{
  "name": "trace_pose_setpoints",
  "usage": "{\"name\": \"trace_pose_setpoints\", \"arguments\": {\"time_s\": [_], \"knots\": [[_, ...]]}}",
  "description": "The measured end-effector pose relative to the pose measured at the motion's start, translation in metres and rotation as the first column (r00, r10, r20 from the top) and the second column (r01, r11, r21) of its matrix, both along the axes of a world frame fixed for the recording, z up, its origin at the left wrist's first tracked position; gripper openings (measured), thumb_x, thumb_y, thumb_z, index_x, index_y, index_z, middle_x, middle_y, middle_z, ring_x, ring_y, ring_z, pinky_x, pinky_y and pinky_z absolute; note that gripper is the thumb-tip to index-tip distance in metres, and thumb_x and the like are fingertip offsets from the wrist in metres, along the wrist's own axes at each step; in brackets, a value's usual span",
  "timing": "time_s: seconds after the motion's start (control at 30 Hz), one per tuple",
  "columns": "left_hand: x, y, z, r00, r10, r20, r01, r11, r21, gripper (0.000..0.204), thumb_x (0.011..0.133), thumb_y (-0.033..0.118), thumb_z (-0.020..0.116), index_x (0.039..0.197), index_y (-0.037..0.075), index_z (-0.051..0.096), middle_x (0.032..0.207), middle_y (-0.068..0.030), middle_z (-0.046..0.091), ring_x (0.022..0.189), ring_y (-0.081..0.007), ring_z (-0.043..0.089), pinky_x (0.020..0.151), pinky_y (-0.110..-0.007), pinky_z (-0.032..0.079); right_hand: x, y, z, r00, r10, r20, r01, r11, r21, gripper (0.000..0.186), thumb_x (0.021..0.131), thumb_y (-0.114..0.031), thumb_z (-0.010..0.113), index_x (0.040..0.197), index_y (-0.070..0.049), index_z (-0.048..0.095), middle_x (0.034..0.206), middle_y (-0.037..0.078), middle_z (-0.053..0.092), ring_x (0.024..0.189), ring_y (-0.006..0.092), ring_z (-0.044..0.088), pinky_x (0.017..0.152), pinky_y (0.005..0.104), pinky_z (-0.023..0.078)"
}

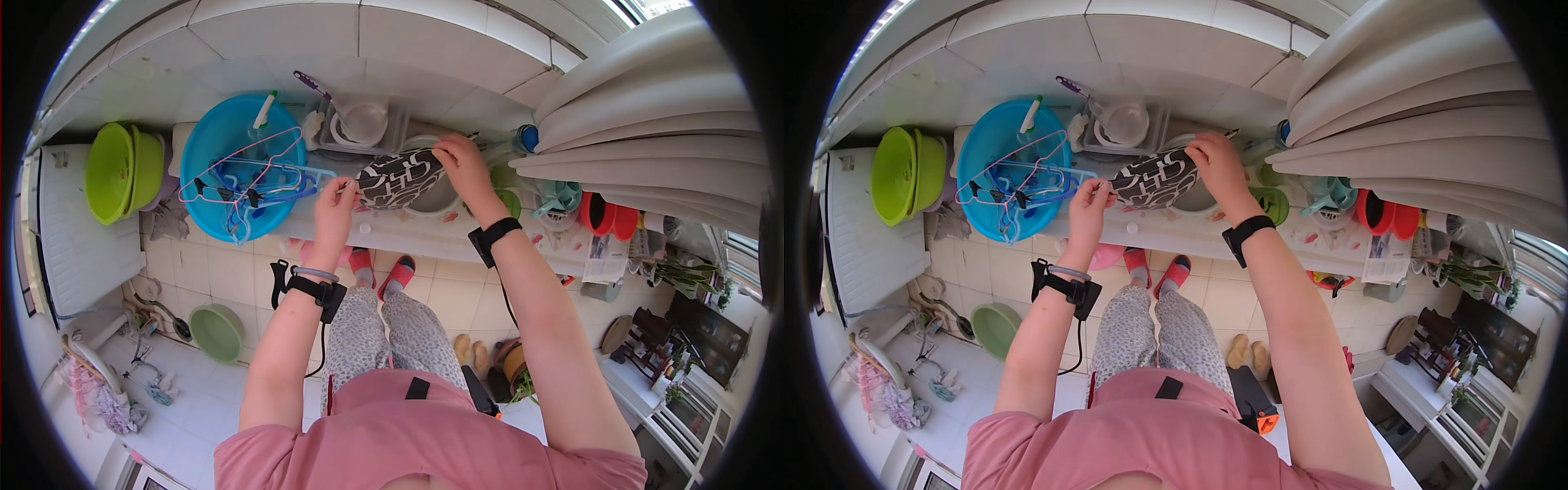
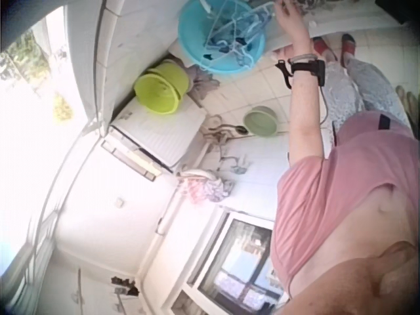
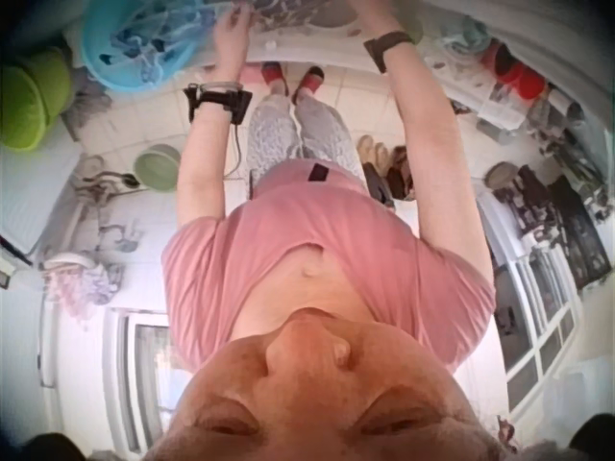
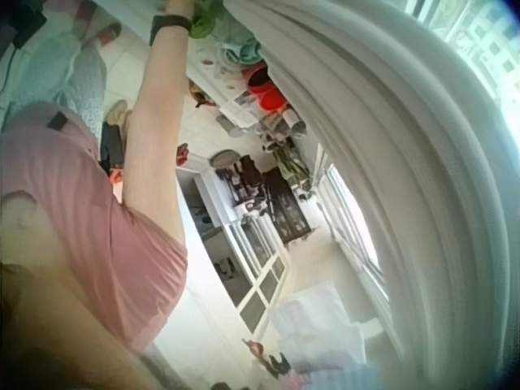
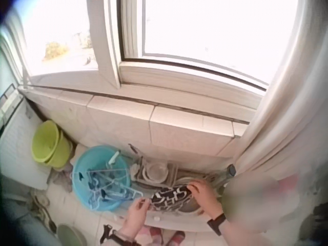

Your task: The recorder puts clothes into a washing machine, starts it, and prepares cleaning items in a bucket.

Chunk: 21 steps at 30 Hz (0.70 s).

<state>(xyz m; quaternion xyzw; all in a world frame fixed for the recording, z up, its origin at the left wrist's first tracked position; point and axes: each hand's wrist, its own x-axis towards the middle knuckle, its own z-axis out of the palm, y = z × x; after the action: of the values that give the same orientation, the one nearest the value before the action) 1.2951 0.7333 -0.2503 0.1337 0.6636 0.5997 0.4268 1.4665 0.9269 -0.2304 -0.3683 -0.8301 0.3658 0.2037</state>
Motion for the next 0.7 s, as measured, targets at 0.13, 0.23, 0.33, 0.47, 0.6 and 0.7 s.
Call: {"name": "trace_pose_setpoints", "arguments": {"time_s": [0.13, 0.23, 0.33, 0.47, 0.6, 0.7], "knots": [[-0.009, 0.002, -0.004, 0.999, -0.033, -0.018, 0.031, 0.997, -0.074, 0.014, 0.093, 0.011, 0.056, 0.101, 0.0, 0.058, 0.087, -0.0032, 0.062, 0.077, -0.0107, 0.061, 0.07, -0.022, 0.05, 0.016, 0.002, -0.008, 0.999, 0.019, 0.047, -0.03, 0.972, 0.235, 0.016, 0.079, -0.015, 0.066, 0.088, -0.002, 0.065, 0.106, 0.011, 0.059, 0.105, 0.0317, 0.052, 0.085, 0.0383, 0.045], [-0.01, 0.005, 0.003, 0.997, -0.051, 0.053, 0.051, 0.999, 0.01, 0.014, 0.093, 0.011, 0.056, 0.102, 0.0, 0.058, 0.086, -0.0032, 0.062, 0.077, -0.0104, 0.061, 0.069, -0.022, 0.049, 0.015, 0.013, -0.001, 0.981, 0.084, 0.177, -0.115, 0.978, 0.174, 0.02, 0.079, -0.016, 0.067, 0.093, -0.003, 0.064, 0.113, 0.012, 0.056, 0.11, 0.0325, 0.05, 0.088, 0.0395, 0.045], [-0.013, 0.009, 0.002, 0.999, -0.036, 0.041, 0.036, 0.999, -0.018, 0.015, 0.093, 0.012, 0.056, 0.102, 0.0, 0.058, 0.088, -0.0038, 0.062, 0.077, -0.011, 0.061, 0.07, -0.022, 0.049, 0.008, 0.014, -0.008, 0.97, 0.011, 0.242, -0.044, 0.99, 0.135, 0.022, 0.079, -0.016, 0.066, 0.097, -0.003, 0.063, 0.116, 0.014, 0.054, 0.114, 0.034, 0.047, 0.091, 0.0411, 0.042], [-0.013, 0.005, -0.011, 0.999, -0.021, 0.045, 0.02, 1.0, 0.015, 0.018, 0.091, 0.011, 0.059, 0.104, 0.0, 0.057, 0.091, -0.0045, 0.062, 0.075, -0.0101, 0.06, 0.066, -0.021, 0.048, -0.006, 0.001, -0.014, 0.975, -0.108, 0.194, 0.083, 0.988, 0.131, 0.026, 0.081, -0.011, 0.063, 0.106, -0.004, 0.06, 0.124, 0.017, 0.05, 0.119, 0.0366, 0.044, 0.096, 0.0432, 0.04], [-0.001, -0.021, -0.023, 0.996, -0.001, -0.088, -0.002, 0.999, -0.038, 0.029, 0.089, 0.016, 0.061, 0.111, 0.0, 0.053, 0.102, -0.0074, 0.06, 0.077, -0.012, 0.06, 0.068, -0.025, 0.049, 0.008, -0.033, 0.006, 0.977, -0.185, 0.111, 0.148, 0.95, 0.276, 0.031, 0.082, -0.007, 0.06, 0.113, -0.005, 0.056, 0.13, 0.018, 0.045, 0.122, 0.0376, 0.041, 0.099, 0.0438, 0.037], [0.016, -0.063, -0.077, 0.976, -0.144, -0.161, 0.104, 0.966, -0.237, 0.036, 0.086, 0.017, 0.065, 0.115, 0.002, 0.051, 0.106, -0.0103, 0.059, 0.079, -0.0165, 0.061, 0.07, -0.03, 0.049, 0.033, -0.075, 0.018, 0.964, -0.257, 0.069, 0.239, 0.95, 0.201, 0.031, 0.083, -0.002, 0.056, 0.113, -0.005, 0.055, 0.131, 0.017, 0.044, 0.123, 0.0371, 0.039, 0.102, 0.0435, 0.034]]}}
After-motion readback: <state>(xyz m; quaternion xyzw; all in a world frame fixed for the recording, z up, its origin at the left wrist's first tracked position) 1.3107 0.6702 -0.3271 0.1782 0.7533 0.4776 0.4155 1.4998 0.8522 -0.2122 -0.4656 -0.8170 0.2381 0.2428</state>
